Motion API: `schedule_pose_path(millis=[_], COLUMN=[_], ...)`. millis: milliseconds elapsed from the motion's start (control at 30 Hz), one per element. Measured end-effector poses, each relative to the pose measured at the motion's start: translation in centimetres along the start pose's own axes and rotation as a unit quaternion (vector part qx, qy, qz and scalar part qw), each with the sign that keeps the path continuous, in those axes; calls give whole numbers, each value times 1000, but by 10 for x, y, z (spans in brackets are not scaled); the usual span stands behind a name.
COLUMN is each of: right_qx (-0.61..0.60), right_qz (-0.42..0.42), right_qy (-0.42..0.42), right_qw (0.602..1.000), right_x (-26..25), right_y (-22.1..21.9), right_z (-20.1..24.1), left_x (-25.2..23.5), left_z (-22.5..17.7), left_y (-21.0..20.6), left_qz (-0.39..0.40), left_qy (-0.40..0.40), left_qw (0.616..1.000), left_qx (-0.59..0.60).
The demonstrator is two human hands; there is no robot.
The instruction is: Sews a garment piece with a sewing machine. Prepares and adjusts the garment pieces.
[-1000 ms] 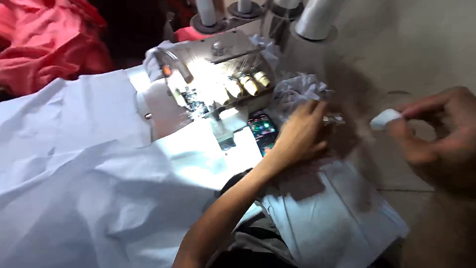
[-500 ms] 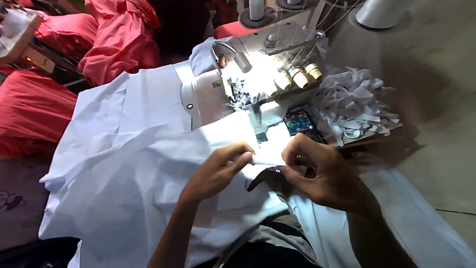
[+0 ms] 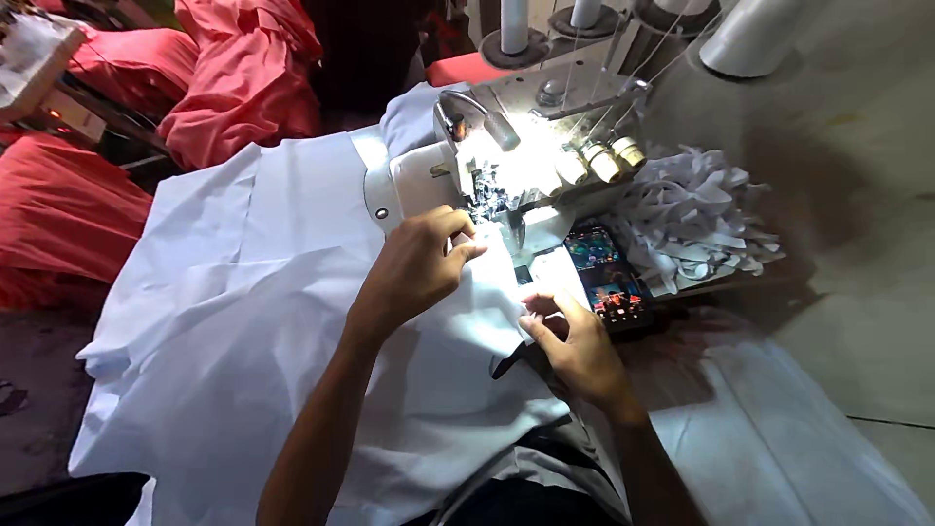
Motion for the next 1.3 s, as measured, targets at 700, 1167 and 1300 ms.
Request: schedule_pose_path(millis=[700, 1167, 1300], right_qx=[-336, -88, -67], right_qz=[-27, -110, -111], right_qy=[-18, -49, -50], right_qw=[941, 989, 990], right_x=[-48, -5, -2], right_y=[-6, -16, -20], right_z=[30, -12, -15], left_x=[-17, -15, -9], left_z=[-24, -9, -13], left_y=[13, -33, -34], left_qz=[22, -189, -232], left_qy=[-88, -23, -10], left_qw=[995, 968, 950], left_qx=[51, -164, -209])
Point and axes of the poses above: each hand's wrist, its own x-axis away from the middle knuckle, its own y-axis out of the back of the hand, z = x × y, the point moved 5 cm from there along -x, towards the middle knuckle, and after that the axes turned 8 degrees about y, right-handed, at the moved point
